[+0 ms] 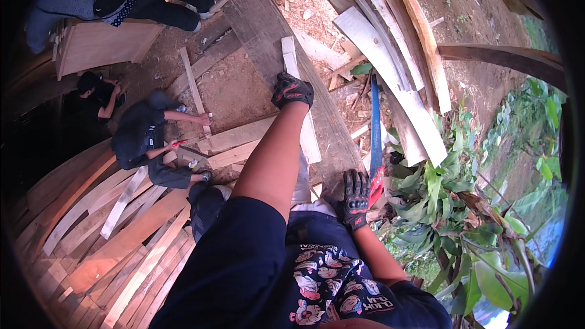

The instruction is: The person uses a hand saw to cut a wooden plank on a makeshift workbench. They position the plank, saw through it, and then move the cut pieces aside while other people work nearby.

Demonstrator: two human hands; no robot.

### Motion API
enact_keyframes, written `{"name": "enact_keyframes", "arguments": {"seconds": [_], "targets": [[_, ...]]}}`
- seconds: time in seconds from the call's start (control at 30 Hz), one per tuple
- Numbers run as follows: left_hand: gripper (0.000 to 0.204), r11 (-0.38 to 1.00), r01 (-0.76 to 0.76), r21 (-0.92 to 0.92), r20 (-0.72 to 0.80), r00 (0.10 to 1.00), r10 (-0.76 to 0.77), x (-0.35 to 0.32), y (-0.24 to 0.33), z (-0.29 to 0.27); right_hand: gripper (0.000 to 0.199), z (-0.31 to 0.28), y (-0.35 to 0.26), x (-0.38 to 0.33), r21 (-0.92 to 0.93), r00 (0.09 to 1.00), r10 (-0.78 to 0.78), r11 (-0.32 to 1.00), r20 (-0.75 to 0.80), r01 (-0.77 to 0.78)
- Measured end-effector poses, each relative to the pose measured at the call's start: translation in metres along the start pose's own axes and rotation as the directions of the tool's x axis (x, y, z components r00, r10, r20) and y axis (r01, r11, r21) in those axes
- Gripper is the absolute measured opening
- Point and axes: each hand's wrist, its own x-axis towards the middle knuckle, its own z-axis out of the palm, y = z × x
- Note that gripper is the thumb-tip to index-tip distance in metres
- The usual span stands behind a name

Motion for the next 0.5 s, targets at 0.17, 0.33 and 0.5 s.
{"name": "enact_keyframes", "arguments": {"seconds": [0.17, 0.33, 0.5], "targets": [[0.065, 0.996, -0.003, 0.088, 0.068, 0.998, -0.003, -0.004, 0.004, -0.009, 0.094, 0.030, 0.018, -0.009, 0.023, 1.000, 0.014, 1.000, -0.004, -0.014], [0.069, 0.990, -0.030, 0.136, 0.077, 0.997, 0.019, -0.004, 0.003, -0.012, 0.079, -0.001, 0.031, -0.028, 0.264, 0.989, 0.143, 0.956, -0.030, -0.130], [0.074, 0.976, -0.021, 0.217, 0.047, 0.999, 0.012, -0.001, 0.005, -0.005, 0.064, 0.015, 0.081, -0.076, 0.379, 0.810, 0.576, 0.777, -0.110, -0.502]]}}
